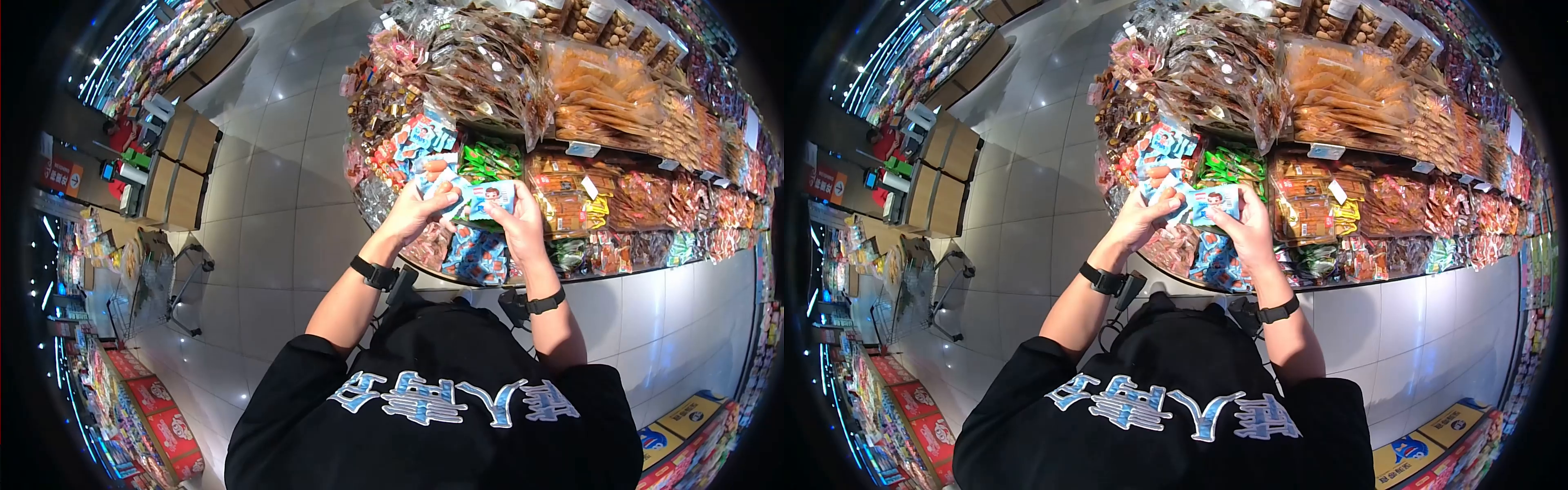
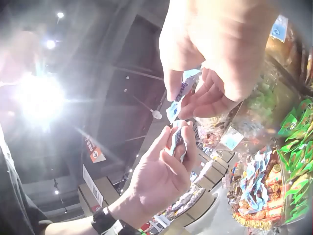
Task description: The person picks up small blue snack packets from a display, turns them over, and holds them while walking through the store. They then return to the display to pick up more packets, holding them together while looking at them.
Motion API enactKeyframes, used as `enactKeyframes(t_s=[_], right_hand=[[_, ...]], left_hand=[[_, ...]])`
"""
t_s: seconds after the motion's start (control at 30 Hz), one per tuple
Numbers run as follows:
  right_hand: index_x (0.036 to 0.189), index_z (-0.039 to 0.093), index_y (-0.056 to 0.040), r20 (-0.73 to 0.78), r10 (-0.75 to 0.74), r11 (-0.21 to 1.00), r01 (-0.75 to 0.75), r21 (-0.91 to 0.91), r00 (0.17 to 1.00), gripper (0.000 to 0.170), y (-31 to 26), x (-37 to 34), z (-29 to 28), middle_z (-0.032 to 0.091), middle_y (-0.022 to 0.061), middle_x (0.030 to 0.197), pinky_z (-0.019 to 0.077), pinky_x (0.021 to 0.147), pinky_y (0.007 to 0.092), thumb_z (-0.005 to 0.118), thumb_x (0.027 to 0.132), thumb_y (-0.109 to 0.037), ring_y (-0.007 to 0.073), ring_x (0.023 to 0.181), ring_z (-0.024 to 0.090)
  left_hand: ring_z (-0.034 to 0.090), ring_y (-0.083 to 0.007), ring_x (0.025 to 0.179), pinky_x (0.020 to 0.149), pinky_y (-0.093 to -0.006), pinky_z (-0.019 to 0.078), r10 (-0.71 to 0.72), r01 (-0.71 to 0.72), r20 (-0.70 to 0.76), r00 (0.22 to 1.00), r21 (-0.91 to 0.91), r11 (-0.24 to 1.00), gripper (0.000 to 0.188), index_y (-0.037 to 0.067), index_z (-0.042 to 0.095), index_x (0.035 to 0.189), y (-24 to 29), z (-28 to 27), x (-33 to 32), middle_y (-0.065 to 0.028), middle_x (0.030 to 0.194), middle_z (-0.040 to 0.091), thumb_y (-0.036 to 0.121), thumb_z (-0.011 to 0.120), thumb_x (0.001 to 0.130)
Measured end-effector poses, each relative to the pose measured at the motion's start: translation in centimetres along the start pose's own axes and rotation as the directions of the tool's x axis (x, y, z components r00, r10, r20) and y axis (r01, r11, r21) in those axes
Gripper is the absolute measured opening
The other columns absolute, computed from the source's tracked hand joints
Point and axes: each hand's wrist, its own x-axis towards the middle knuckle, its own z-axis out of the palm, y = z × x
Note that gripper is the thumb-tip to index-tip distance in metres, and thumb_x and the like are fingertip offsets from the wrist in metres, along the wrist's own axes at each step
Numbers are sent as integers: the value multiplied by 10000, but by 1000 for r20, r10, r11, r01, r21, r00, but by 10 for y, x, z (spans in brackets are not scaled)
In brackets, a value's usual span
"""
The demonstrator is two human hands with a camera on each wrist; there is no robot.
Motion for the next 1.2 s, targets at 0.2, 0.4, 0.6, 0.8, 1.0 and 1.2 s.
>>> enactKeyframes(t_s=[0.2,0.4,0.6,0.8,1.0,1.2], right_hand=[[1231,608,15,95,250,967,-245,-67,964,337,27,23,-1,680,46,1045,514,808,261,648,914,-93,97,909,631],[1105,647,21,-61,153,979,-160,-126,986,233,44,32,48,685,32,966,496,775,260,652,889,-68,93,858,622],[1005,644,-20,27,-580,364,289,-885,814,192,37,37,108,622,117,913,505,693,342,690,819,-20,260,795,639],[1014,653,-61,248,-465,85,322,-943,850,259,54,40,148,598,91,901,500,719,403,693,759,-36,295,825,608],[1102,611,-25,138,-350,497,309,-811,927,278,48,44,167,633,139,947,513,734,372,689,836,-32,269,858,663],[1118,489,-4,-153,-21,941,-32,-338,988,222,36,35,148,517,88,1120,430,853,240,609,931,-7,123,984,540]], left_hand=[[549,-19,910,837,-192,476,40,-57,80,996,228,972,447,44,517,1261,4,-30,18,33,1020,600,110,736,876],[589,-51,849,708,-209,499,-81,37,95,992,393,919,547,31,427,1363,30,-65,23,22,987,618,233,690,927],[620,-117,930,846,-293,519,-77,83,-35,996,216,973,440,71,475,1354,47,-97,25,-22,1050,606,275,594,982],[580,-81,992,877,-276,500,127,-147,102,987,215,965,457,43,488,1323,46,-126,39,-3,1113,585,81,673,907],[654,-129,846,550,-245,563,82,-96,90,993,171,980,484,-10,478,1302,84,-140,41,-82,1085,634,43,693,871],[658,-119,764,480,-260,589,36,-67,212,977,144,987,416,-5,495,1231,104,-146,43,-57,941,655,31,691,865]])
